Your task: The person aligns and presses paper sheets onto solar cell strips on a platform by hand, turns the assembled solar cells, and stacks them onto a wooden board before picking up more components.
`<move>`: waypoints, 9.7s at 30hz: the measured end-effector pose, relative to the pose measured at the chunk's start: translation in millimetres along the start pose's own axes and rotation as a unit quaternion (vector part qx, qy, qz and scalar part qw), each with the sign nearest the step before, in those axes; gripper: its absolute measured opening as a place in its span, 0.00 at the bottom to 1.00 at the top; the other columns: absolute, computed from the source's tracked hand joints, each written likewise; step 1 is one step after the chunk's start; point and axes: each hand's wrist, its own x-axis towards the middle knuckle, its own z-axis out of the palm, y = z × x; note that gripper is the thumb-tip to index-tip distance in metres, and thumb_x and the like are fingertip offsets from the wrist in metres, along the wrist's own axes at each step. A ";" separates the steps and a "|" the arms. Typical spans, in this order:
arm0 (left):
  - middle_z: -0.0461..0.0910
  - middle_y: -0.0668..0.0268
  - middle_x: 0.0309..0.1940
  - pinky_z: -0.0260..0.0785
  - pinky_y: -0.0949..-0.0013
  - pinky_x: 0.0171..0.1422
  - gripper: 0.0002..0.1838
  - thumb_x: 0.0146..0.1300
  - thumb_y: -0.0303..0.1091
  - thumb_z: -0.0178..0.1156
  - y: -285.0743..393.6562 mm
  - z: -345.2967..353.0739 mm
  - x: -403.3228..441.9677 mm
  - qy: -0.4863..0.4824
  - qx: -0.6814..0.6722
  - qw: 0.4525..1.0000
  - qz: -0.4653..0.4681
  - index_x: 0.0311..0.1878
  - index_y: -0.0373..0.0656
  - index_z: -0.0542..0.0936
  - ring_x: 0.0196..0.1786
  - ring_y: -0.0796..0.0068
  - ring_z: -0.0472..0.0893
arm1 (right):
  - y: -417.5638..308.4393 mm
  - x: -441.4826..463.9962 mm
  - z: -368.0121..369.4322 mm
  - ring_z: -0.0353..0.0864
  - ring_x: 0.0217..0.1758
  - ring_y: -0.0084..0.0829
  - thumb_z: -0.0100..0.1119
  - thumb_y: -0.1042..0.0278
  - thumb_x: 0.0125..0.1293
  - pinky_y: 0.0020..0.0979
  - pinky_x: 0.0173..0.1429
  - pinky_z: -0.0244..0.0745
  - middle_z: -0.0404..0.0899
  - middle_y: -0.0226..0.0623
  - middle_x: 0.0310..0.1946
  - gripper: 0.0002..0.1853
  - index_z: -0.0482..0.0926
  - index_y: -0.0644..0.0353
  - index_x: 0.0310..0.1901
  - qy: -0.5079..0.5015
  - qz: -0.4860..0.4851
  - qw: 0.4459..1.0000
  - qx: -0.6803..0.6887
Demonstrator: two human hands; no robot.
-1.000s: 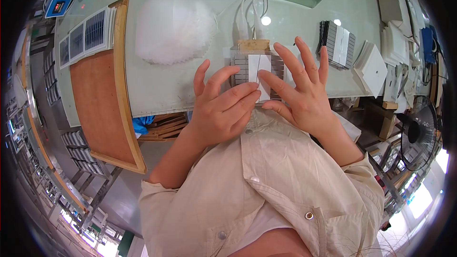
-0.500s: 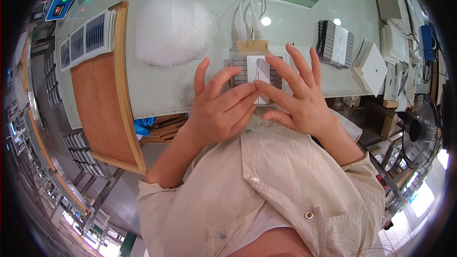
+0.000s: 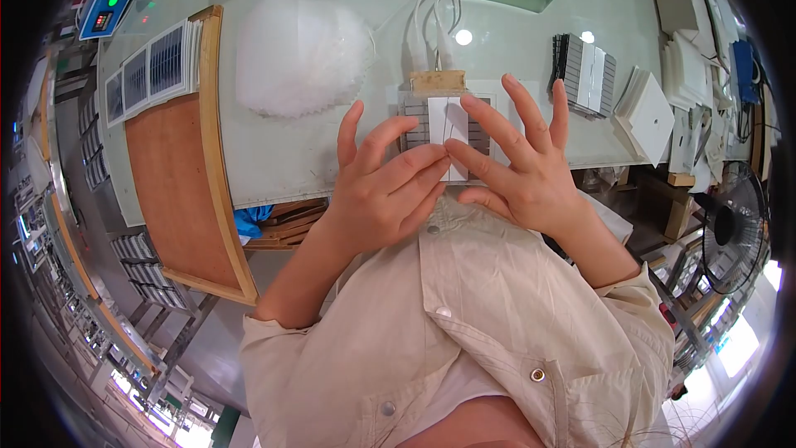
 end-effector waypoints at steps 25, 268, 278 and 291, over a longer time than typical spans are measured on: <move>0.75 0.75 0.38 0.43 0.43 0.65 0.09 0.43 0.32 0.62 -0.9 0.3 2.7 0.001 0.011 1.000 0.020 0.32 0.46 0.80 0.52 0.65 0.70 | 9.1 5.0 -7.5 0.50 0.68 0.47 0.43 0.34 0.56 0.57 0.67 0.27 0.60 0.37 0.62 0.28 0.77 0.46 0.47 -0.022 0.028 0.999 -0.015; 0.50 0.55 0.66 0.58 0.31 0.54 0.33 0.63 0.62 0.31 30.6 -5.8 -0.8 0.035 -0.937 0.275 -0.214 0.68 0.57 0.52 0.66 0.47 0.54 | 13.1 23.8 -30.2 0.65 0.20 0.15 0.47 0.66 0.67 0.16 0.21 0.55 0.73 0.30 0.24 0.11 0.72 0.67 0.36 -0.025 0.198 0.633 0.748; 0.50 0.53 0.66 0.58 0.32 0.55 0.33 0.64 0.59 0.34 30.1 -1.5 -7.8 -0.003 -0.950 0.250 -0.187 0.68 0.53 0.50 0.66 0.45 0.55 | 19.7 23.3 -34.4 0.65 0.18 0.15 0.49 0.69 0.65 0.16 0.19 0.54 0.74 0.32 0.22 0.11 0.74 0.68 0.31 -0.060 0.208 0.602 0.769; 0.52 0.55 0.66 0.58 0.31 0.54 0.31 0.64 0.57 0.35 31.5 -3.3 -2.1 0.011 -0.954 0.208 -0.215 0.68 0.53 0.52 0.64 0.45 0.57 | 21.1 19.7 -42.3 0.71 0.24 0.17 0.52 0.81 0.59 0.15 0.27 0.66 0.75 0.36 0.28 0.08 0.70 0.70 0.41 -0.037 0.189 0.673 0.714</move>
